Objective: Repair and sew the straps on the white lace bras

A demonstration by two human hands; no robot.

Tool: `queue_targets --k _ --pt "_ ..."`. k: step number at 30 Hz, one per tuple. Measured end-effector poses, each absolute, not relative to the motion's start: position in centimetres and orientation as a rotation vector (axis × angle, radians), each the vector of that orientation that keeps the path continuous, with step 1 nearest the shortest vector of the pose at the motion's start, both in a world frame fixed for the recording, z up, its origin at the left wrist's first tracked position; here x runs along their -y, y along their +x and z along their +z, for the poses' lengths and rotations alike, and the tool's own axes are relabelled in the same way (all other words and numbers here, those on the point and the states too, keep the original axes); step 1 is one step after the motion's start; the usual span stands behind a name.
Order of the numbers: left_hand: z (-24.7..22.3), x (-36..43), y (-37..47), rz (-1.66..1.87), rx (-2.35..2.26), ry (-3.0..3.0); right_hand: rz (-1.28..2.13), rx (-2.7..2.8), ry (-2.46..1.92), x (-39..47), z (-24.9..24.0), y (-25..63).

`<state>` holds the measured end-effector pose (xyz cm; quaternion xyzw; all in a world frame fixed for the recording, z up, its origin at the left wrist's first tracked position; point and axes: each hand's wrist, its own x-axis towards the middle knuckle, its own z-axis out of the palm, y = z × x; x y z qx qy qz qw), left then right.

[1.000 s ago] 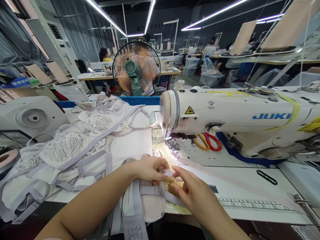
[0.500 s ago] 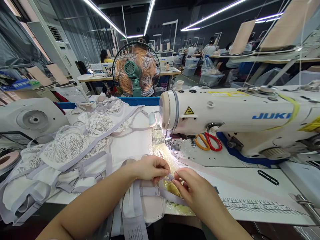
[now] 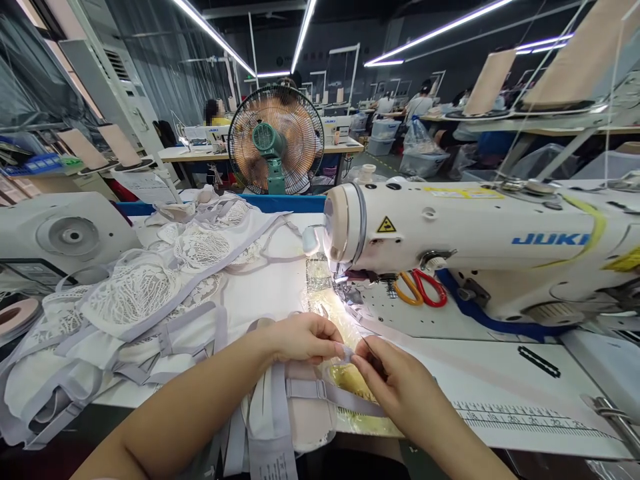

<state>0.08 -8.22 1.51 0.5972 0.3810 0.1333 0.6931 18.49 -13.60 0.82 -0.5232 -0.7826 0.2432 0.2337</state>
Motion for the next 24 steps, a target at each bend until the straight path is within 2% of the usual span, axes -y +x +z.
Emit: queue_targets --k 16,24 --pt "1.7 8.5 0.5 0.312 -0.993 1.545 0.469 2.296 -1.334 12.9 0.8 18.0" --pt "1.9 8.7 0.8 0.374 -1.001 1.282 0.336 2.354 -1.123 12.8 -0.2 18.8"
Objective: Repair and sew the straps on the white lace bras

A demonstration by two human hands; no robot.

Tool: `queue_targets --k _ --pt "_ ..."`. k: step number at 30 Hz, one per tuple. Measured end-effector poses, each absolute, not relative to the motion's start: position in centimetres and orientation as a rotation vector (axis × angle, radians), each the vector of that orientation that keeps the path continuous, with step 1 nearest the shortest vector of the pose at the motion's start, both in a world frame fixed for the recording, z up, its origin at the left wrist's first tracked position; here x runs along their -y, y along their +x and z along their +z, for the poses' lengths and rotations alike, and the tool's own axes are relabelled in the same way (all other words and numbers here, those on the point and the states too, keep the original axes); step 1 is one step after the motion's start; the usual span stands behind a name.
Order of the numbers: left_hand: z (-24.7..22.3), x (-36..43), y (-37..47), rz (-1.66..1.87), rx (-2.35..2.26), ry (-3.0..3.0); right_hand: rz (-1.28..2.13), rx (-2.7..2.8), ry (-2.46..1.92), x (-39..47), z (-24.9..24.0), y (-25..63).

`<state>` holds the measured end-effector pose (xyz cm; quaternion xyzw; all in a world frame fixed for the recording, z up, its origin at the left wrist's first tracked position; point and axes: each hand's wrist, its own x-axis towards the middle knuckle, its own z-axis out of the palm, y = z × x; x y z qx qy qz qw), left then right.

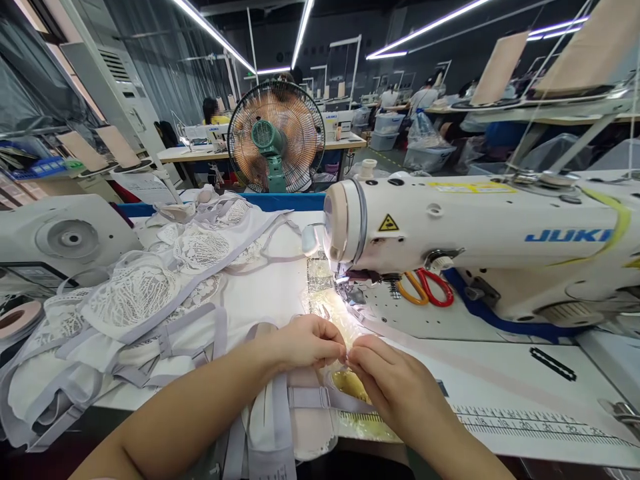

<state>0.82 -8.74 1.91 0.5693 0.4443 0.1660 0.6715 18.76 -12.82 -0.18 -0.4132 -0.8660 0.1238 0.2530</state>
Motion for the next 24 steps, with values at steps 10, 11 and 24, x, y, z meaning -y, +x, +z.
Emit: queue_targets --k 10,11,24 --pt "1.4 8.3 0.4 0.264 -0.990 1.408 0.523 2.130 -1.653 12.4 0.2 21.8" --pt "1.5 8.3 0.4 0.247 -1.010 1.411 0.505 2.083 -1.716 12.1 0.2 22.9" --pt "0.0 7.2 0.3 0.238 -1.082 1.203 0.161 2.125 -1.906 6.7 -3.8 32.5"
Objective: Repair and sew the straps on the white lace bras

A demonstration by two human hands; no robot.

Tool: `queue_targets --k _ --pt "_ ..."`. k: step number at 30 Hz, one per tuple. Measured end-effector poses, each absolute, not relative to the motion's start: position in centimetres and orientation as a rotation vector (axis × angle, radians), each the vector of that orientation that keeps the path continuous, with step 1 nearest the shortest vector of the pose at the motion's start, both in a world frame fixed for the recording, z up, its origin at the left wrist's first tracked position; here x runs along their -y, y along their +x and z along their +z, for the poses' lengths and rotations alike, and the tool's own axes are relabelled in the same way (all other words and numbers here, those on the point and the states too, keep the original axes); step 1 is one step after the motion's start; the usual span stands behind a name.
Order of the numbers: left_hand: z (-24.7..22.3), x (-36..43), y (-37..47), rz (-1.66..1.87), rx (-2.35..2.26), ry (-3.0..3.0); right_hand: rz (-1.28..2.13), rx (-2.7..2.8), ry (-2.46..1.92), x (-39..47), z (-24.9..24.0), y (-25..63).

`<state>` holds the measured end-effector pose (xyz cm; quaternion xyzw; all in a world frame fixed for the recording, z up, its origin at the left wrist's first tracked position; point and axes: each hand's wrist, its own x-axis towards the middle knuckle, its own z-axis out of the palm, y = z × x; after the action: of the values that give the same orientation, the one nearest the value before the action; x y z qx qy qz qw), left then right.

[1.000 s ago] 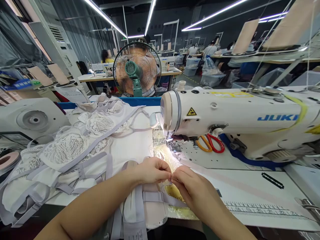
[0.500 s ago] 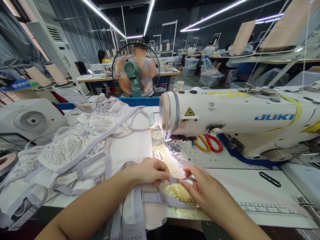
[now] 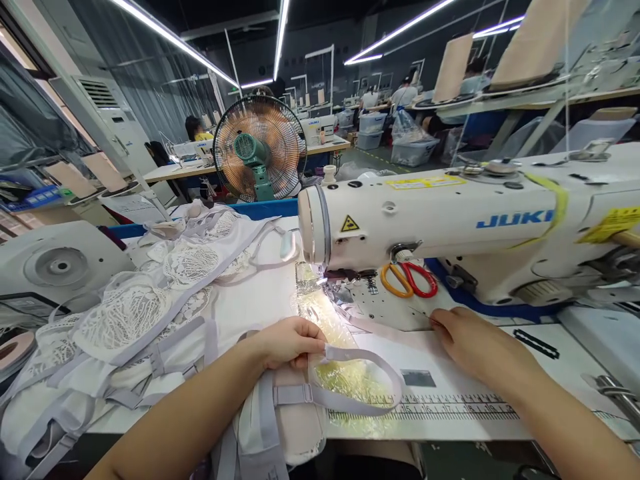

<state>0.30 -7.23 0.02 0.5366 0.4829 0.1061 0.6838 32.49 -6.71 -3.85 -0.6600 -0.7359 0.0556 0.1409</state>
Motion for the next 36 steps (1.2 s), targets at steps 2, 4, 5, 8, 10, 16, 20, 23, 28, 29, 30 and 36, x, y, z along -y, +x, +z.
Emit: queue_targets --k 2,4,5,8,10,16,20,23,28,29,30,36 --pt "0.0 7.1 0.2 0.231 -1.079 1.189 0.127 2.124 -1.908 6.8 -4.1 32.4" --pt "0.1 7.2 0.2 0.235 -1.060 1.184 0.047 2.109 -1.841 7.5 -3.8 31.4" --pt "0.2 7.2 0.2 0.243 -1.046 1.186 0.009 2.084 -1.780 8.2 -3.5 30.4" --pt "0.7 7.6 0.5 0.281 -1.021 1.234 0.089 2.001 -1.544 10.7 -2.1 26.2" --pt "1.0 7.9 0.7 0.311 -1.020 1.296 0.238 2.118 -1.365 12.3 -1.5 23.0" --pt "1.3 8.4 1.1 0.394 -1.034 1.408 0.016 2.226 -1.368 13.9 -2.3 18.3" --pt "1.2 8.4 1.3 0.399 -1.039 1.365 -0.184 2.186 -1.341 14.0 -2.9 18.4" --pt "1.1 8.5 1.4 0.382 -1.026 1.345 -0.275 2.151 -1.230 13.9 -3.0 18.7" --pt "0.9 8.8 1.6 0.362 -1.024 1.387 -0.302 2.083 -1.092 13.8 -3.5 18.9" --pt "0.9 8.9 1.6 0.376 -1.023 1.392 -0.301 2.072 -1.085 13.8 -3.7 18.9" --pt "0.9 9.0 1.7 0.401 -1.019 1.401 -0.301 2.062 -1.082 13.9 -3.9 18.9" --pt "0.8 9.4 2.0 0.595 -0.964 1.440 -0.324 2.030 -1.005 14.0 -4.5 19.0"
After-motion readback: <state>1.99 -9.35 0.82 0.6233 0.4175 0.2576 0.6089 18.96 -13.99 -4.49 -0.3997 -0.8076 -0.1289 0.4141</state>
